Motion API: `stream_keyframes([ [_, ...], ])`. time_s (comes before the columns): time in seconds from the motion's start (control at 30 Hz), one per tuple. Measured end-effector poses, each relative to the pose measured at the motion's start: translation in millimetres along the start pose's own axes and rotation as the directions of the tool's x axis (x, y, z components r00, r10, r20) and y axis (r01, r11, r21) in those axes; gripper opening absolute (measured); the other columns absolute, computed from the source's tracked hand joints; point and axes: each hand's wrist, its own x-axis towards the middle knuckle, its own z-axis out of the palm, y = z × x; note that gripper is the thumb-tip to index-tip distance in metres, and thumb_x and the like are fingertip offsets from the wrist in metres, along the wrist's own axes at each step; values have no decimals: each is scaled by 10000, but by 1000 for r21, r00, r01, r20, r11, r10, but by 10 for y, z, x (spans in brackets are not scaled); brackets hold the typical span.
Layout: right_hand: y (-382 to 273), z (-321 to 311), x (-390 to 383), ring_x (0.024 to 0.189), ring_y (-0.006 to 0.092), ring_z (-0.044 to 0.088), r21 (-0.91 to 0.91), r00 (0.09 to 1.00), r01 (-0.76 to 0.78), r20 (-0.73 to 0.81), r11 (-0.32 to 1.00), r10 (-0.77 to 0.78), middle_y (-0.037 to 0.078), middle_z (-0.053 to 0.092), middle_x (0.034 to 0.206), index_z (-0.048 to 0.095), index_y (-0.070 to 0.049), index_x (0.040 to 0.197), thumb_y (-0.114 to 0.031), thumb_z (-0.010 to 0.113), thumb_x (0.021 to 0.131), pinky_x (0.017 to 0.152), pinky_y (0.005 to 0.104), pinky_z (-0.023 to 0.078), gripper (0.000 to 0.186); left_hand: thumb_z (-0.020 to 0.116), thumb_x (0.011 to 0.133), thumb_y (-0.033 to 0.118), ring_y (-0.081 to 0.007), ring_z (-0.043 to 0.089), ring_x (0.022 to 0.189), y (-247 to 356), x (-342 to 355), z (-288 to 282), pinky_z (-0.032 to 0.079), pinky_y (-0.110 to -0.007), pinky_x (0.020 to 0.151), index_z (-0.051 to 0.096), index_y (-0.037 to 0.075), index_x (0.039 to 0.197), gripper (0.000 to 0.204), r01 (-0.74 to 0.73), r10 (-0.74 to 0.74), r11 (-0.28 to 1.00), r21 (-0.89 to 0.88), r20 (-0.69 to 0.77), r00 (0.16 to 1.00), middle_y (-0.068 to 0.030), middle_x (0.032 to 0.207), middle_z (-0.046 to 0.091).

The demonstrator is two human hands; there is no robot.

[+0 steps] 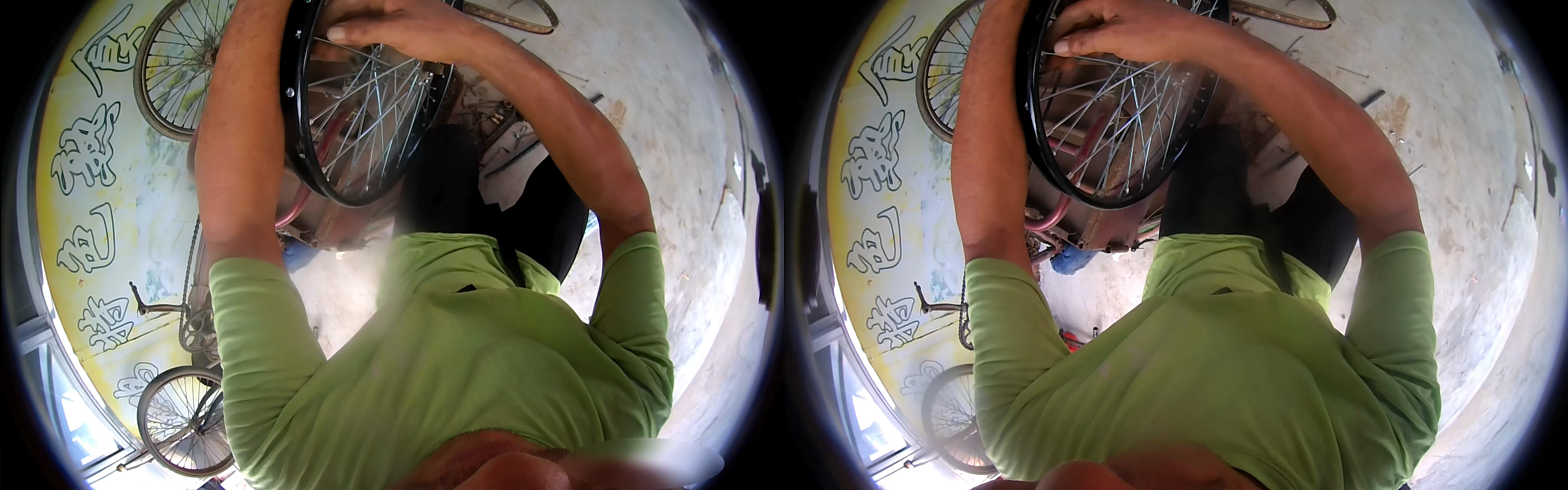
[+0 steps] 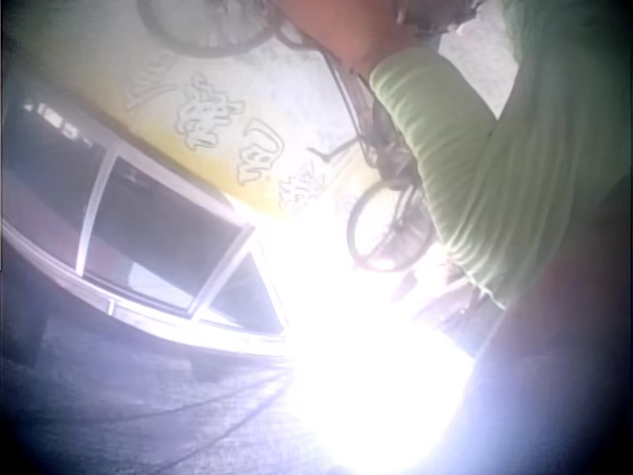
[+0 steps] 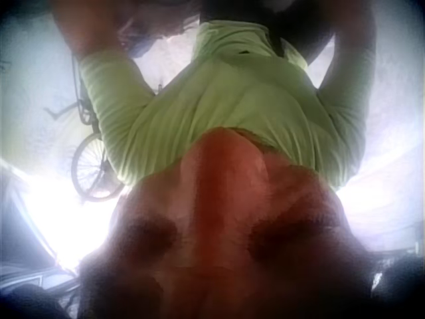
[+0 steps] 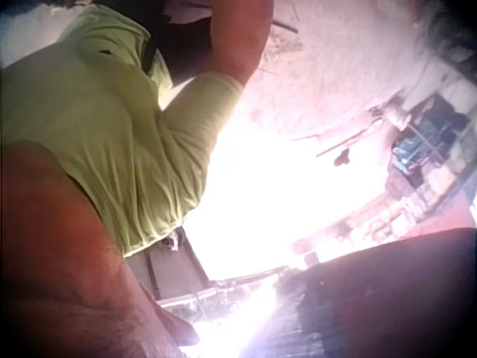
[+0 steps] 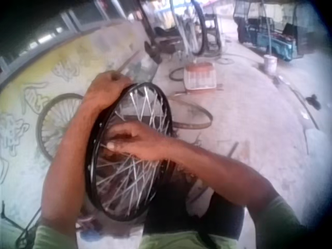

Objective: The person works on a bicycle wheel, adjusting the spokes and rim by hand. They rotate the wheel and tighten or loosen the spoke nipples to true the wheel.

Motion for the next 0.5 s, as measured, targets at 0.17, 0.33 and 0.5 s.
stream_keyframes([
  [0.17,-172,-18,-144,1040,159,676,-204,997,-20,-73,979,6,45,733,1105,677,-7,1240,-207,658,1035,906,307,543,287,710,903,334,-304,720,975,31,5,15,529,-396,908,761,-25,1073,401,39,-39,999,4,-18,999,-221,1024,760],
  [0.33,-180,-99,-306,1057,174,698,101,980,-65,-181,993,83,86,745,1154,680,-5,1252,-198,661,1029,904,317,560,295,699,902,317,-275,715,950,-23,24,22,530,-383,893,764,-8,1049,363,14,-14,1000,-18,-7,1000,-193,1004,764],
  [0.5,-122,-322,-412,1034,207,719,217,977,13,-212,976,34,122,748,1147,682,4,1242,-141,667,1018,926,341,574,267,692,899,312,-247,710,918,0,35,16,531,-375,878,767,5,1029,342,-3,6,999,-51,56,998,-173,975,766],
])
